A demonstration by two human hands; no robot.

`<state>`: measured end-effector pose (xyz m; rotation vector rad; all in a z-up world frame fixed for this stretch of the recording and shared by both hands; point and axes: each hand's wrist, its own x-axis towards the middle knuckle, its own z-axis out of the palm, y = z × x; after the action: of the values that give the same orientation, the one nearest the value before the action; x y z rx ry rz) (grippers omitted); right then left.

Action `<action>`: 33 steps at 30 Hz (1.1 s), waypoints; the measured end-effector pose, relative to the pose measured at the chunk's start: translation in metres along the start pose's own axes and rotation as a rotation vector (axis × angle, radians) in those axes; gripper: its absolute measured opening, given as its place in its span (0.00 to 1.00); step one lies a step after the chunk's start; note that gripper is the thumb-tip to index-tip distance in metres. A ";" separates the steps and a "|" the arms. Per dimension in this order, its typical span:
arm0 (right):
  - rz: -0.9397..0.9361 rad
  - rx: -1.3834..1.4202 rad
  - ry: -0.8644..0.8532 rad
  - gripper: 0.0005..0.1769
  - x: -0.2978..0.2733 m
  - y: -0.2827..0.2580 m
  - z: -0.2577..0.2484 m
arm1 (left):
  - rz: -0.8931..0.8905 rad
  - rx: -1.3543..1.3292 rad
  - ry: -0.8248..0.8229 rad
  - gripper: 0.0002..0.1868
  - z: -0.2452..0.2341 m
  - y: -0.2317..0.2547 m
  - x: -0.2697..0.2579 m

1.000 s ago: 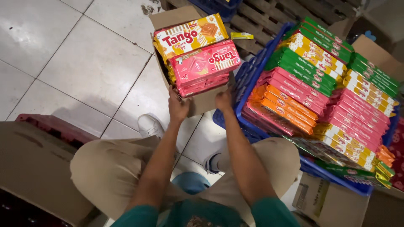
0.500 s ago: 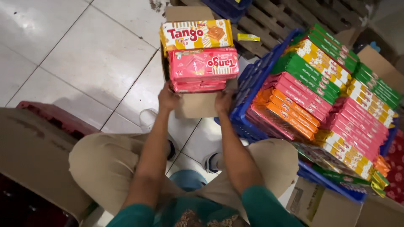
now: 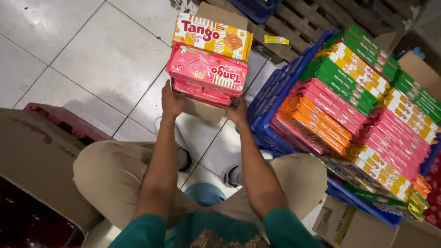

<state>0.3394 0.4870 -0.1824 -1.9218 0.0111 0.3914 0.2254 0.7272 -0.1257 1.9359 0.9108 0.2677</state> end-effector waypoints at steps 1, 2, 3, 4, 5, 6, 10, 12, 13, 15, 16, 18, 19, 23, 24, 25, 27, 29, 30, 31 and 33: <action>0.005 0.000 0.003 0.37 0.006 0.011 0.003 | -0.001 0.001 -0.005 0.43 -0.001 0.015 -0.003; 0.054 0.115 -0.054 0.34 0.011 0.023 0.006 | 0.074 -0.125 0.022 0.39 -0.003 0.031 -0.007; 0.099 0.230 -0.111 0.32 0.018 0.033 0.010 | 0.150 -0.253 0.051 0.35 -0.005 0.047 -0.009; 0.100 0.231 -0.109 0.32 0.028 0.045 0.008 | 0.151 -0.253 0.048 0.35 0.002 0.046 -0.010; 0.137 0.238 -0.141 0.25 0.037 0.057 0.008 | 0.169 -0.302 0.117 0.35 0.008 0.045 -0.011; 0.173 0.244 -0.173 0.18 0.046 0.070 0.008 | 0.187 -0.352 0.186 0.36 0.013 0.043 -0.012; -0.746 -1.027 -0.399 0.10 0.026 0.022 -0.001 | -0.109 -0.117 0.092 0.61 0.040 0.007 0.001; 0.395 0.267 -0.163 0.20 0.032 0.040 -0.007 | -0.192 -0.131 0.035 0.61 0.031 0.021 -0.001; 0.391 0.268 -0.163 0.20 0.034 0.047 -0.003 | -0.188 -0.132 0.037 0.61 0.031 0.021 -0.004; 0.348 -0.021 -0.125 0.22 0.040 0.061 0.005 | 0.042 -0.311 0.124 0.49 0.032 0.022 -0.008; 0.342 -0.019 -0.123 0.22 0.034 0.062 0.008 | 0.049 -0.313 0.127 0.49 0.024 0.027 -0.013; 0.387 0.051 -0.067 0.26 0.023 0.063 0.015 | 0.107 -0.309 0.076 0.46 0.007 0.037 -0.020; 0.381 0.046 -0.069 0.26 0.010 0.054 0.016 | 0.107 -0.315 0.081 0.46 0.002 0.036 -0.024; 0.266 -0.122 -0.174 0.40 -0.015 0.050 0.021 | 0.117 -0.298 -0.059 0.38 -0.009 0.021 -0.024; 0.264 -0.168 -0.193 0.44 -0.018 0.059 0.021 | 0.076 -0.287 -0.111 0.39 -0.008 0.013 -0.024; 0.260 -0.165 -0.189 0.44 -0.025 0.068 0.023 | 0.082 -0.288 -0.112 0.39 -0.012 0.015 -0.030; 0.392 0.003 -0.204 0.37 -0.040 0.088 0.026 | 0.111 -0.342 -0.182 0.40 -0.021 0.018 -0.043; 0.417 -0.021 -0.193 0.37 -0.066 0.059 0.018 | 0.059 -0.290 -0.224 0.41 -0.022 0.011 -0.041; 0.447 -0.046 -0.184 0.37 -0.079 0.044 0.014 | 0.002 -0.236 -0.266 0.43 -0.022 0.007 -0.041; 0.439 -0.040 -0.183 0.37 -0.090 0.034 0.008 | 0.011 -0.234 -0.263 0.43 -0.017 0.000 -0.044; 0.393 -0.103 -0.261 0.34 -0.112 0.011 -0.001 | 0.017 -0.208 -0.250 0.48 -0.009 -0.013 -0.047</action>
<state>0.2321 0.4623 -0.1614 -1.9547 0.2020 0.9195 0.1817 0.7038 -0.1232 1.7390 0.6747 0.1209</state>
